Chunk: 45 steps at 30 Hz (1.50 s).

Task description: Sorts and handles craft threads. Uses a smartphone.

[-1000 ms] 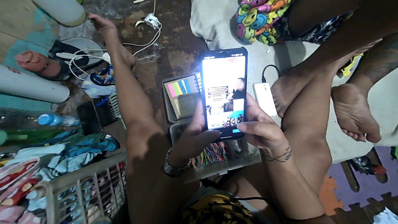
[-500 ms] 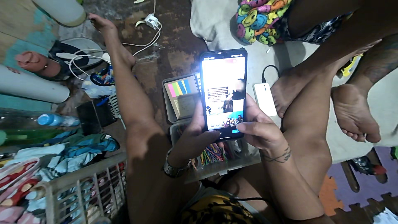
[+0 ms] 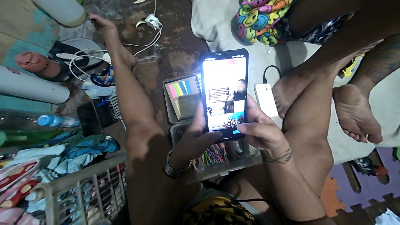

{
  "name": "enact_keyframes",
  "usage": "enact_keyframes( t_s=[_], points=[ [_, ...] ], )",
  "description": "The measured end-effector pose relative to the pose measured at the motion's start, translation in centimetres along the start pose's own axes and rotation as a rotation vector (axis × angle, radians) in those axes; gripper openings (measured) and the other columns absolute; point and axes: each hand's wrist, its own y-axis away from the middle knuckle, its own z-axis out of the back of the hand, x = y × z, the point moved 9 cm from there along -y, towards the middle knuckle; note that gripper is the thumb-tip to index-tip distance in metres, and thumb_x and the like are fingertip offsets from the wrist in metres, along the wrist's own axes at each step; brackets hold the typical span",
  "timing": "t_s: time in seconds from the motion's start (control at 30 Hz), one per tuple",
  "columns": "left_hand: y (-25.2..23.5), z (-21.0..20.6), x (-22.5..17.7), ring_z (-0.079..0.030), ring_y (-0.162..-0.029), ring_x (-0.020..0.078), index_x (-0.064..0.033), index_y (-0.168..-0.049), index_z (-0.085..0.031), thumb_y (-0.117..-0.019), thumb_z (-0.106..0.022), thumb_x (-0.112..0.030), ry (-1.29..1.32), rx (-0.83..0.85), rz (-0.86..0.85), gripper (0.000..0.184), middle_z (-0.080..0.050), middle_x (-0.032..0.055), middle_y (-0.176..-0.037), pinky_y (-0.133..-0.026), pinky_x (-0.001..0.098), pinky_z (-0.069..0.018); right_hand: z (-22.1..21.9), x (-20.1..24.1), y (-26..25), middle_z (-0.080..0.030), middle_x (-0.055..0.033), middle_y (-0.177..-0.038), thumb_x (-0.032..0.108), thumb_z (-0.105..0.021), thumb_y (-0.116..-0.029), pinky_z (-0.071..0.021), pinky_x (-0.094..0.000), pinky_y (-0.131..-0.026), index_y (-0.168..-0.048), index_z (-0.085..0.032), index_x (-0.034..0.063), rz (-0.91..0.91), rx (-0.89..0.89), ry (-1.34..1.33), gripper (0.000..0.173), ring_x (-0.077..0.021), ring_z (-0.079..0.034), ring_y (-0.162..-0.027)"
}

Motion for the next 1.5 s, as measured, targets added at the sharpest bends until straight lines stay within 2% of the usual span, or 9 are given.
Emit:
enact_keyframes(
  t_s=[0.07,0.23,0.43,0.53,0.67,0.83,1.33,1.5],
  points=[
    [0.06,0.03,0.03,-0.072,-0.084,0.0125,-0.0232,-0.153,-0.018,-0.0875,-0.049,0.004,-0.001,-0.001,0.003,0.077,-0.065,0.0015,-0.122,-0.065,0.0252,-0.0619,-0.03,0.03,0.01,-0.065,-0.0001,-0.124,0.007,-0.061,-0.0901,-0.0623,-0.0329,-0.084,-0.147,-0.036,0.0223,0.004,-0.001,0.007,0.065,-0.0136,-0.07,-0.102],
    [0.07,-0.01,0.07,-0.072,-0.087,0.0111,-0.028,-0.15,-0.025,-0.0886,-0.051,0.001,-0.001,0.005,0.008,0.073,-0.065,-0.0007,-0.124,-0.067,0.0252,-0.0622,-0.1,0.07,0.0,-0.065,0.0002,-0.124,0.007,-0.061,-0.0905,-0.0621,-0.0326,-0.084,-0.147,-0.036,0.0224,0.007,0.009,0.008,0.064,-0.0133,-0.07,-0.102],
    [0.19,-0.11,-0.09,-0.071,-0.086,0.0099,-0.0225,-0.151,-0.022,-0.0883,-0.05,0.003,0.002,0.002,-0.005,0.073,-0.065,-0.0002,-0.122,-0.068,0.0238,-0.0617,-0.11,0.12,0.01,-0.065,0.0004,-0.124,0.007,-0.061,-0.0909,-0.062,-0.0323,-0.085,-0.147,-0.035,0.0221,0.01,0.009,0.008,0.064,-0.0132,-0.07,-0.102],
    [0.11,-0.03,-0.04,-0.071,-0.085,0.0102,-0.0253,-0.149,-0.027,-0.0884,-0.051,0.002,-0.003,-0.004,0.0,0.071,-0.066,-0.0005,-0.122,-0.068,0.0243,-0.0618,-0.15,0.2,0.02,-0.065,0.0003,-0.124,0.007,-0.061,-0.0909,-0.062,-0.0324,-0.085,-0.148,-0.035,0.0222,0.012,0.01,0.008,0.064,-0.0132,-0.07,-0.102],
    [0.09,0.07,0.21,-0.072,-0.088,0.0119,-0.0281,-0.15,-0.026,-0.0886,-0.053,-0.001,0.009,0.001,0.0,0.073,-0.065,0.0001,-0.125,-0.069,0.026,-0.0623,-0.08,0.13,0.05,-0.065,0.0001,-0.124,0.007,-0.06,-0.0909,-0.0619,-0.0322,-0.085,-0.147,-0.036,0.0226,0.003,0.003,0.022,0.063,-0.0131,-0.07,-0.102],
    [0.07,0.06,0.21,-0.072,-0.086,0.0123,-0.028,-0.151,-0.025,-0.088,-0.051,0.001,0.007,-0.01,0.008,0.074,-0.065,0.001,-0.124,-0.068,0.0256,-0.0622,-0.03,0.06,0.04,-0.065,0.0002,-0.124,0.007,-0.061,-0.0906,-0.0613,-0.0319,-0.086,-0.146,-0.036,0.0218,0.005,0.001,0.02,0.062,-0.0124,-0.069,-0.103],
    [0.04,0.13,0.28,-0.072,-0.091,0.0121,-0.0284,-0.151,-0.025,-0.0882,-0.052,0.001,0.012,-0.007,0.004,0.075,-0.064,0.0,-0.127,-0.07,0.0263,-0.0625,0.09,0.07,-0.02,-0.065,0.0,-0.123,0.008,-0.061,-0.0909,-0.0615,-0.0328,-0.086,-0.146,-0.037,0.0218,0.008,-0.011,0.014,0.062,-0.0128,-0.069,-0.104],
    [0.04,-0.06,-0.14,-0.071,-0.091,0.0112,-0.0251,-0.152,-0.024,-0.0869,-0.051,0.002,-0.009,-0.026,0.014,0.075,-0.064,0.0001,-0.126,-0.07,0.0256,-0.0622,0.14,0.05,-0.01,-0.066,0.0,-0.123,0.009,-0.062,-0.0906,-0.0618,-0.0327,-0.085,-0.146,-0.037,0.0222,0.008,-0.015,0.007,0.062,-0.0131,-0.07,-0.102]
  ],
)
